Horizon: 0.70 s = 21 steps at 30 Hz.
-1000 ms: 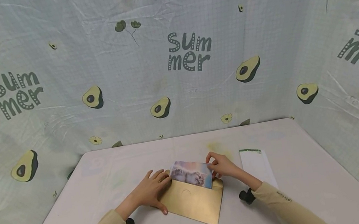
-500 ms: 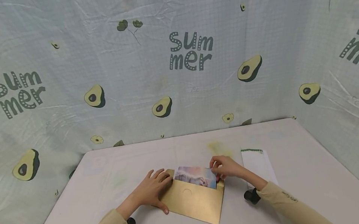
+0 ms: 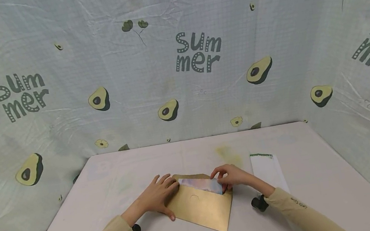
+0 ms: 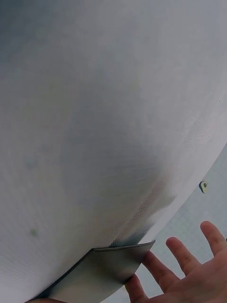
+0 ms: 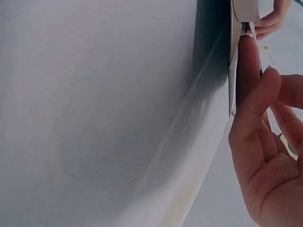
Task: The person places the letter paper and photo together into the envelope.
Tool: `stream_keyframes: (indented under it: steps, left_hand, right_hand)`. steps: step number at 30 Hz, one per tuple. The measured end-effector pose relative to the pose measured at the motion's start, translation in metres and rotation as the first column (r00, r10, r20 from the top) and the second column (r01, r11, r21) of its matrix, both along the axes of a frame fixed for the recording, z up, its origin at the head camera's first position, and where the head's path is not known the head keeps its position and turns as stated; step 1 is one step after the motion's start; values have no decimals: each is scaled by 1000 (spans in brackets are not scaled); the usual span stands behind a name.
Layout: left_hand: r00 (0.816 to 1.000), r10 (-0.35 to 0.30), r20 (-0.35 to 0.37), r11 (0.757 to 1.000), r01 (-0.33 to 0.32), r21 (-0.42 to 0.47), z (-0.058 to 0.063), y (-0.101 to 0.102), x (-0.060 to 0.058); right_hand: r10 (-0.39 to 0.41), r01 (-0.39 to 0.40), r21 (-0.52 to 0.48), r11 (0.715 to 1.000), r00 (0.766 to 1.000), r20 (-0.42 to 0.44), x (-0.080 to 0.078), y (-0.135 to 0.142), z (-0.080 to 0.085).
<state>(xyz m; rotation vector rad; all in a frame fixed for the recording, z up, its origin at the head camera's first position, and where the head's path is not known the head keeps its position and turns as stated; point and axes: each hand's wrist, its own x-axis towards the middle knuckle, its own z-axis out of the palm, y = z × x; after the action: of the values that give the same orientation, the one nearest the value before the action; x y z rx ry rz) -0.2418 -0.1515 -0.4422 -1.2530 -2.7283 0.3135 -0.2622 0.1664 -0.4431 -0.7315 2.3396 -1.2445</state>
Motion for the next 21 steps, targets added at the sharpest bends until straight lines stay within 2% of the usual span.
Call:
stream_keyframes:
  steps: [14,21]
  left_hand:
    - [1000,17,15,1000,-17,-5,-1,1,1]
    - [999,25,20,1000,-25,-5,-1,1,1]
  right_hand:
    - [84,-84,28,996,996,10,6,-1,-5]
    - [189,-189,3,982,979,-75,8,1,-2]
